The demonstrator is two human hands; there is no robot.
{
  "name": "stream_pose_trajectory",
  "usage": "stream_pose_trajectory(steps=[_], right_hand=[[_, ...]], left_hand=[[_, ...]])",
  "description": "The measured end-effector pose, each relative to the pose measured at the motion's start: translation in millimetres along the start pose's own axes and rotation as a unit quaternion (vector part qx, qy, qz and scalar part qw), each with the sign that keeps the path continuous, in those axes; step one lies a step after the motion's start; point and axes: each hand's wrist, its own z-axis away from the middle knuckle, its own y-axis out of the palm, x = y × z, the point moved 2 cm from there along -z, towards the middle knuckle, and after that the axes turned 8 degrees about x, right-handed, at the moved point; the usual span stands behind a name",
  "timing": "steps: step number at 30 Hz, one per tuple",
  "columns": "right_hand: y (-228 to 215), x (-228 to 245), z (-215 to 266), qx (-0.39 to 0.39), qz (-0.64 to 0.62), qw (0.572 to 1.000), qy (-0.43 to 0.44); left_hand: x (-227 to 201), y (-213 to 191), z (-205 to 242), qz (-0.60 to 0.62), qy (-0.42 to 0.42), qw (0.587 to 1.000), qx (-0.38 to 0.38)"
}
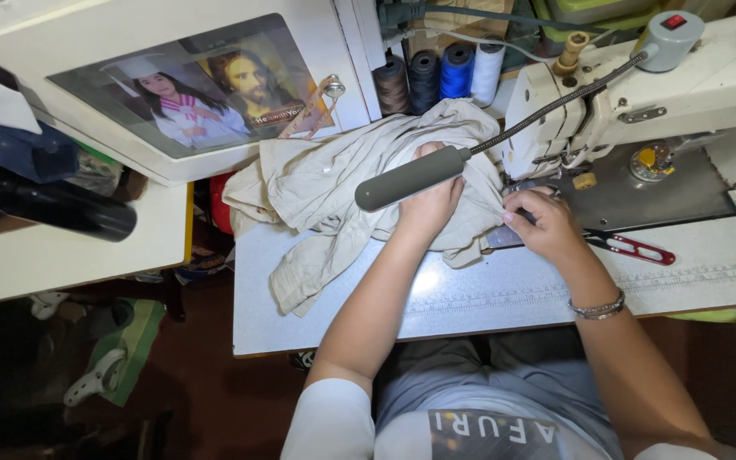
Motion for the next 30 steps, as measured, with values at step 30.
stream_pose_trajectory(steps=[30], right_hand=[[-1,132,15,0.275,0.181,0.941,0.077]], left_hand=[[-23,-110,4,0.148,-0.050,0.973,0.168]])
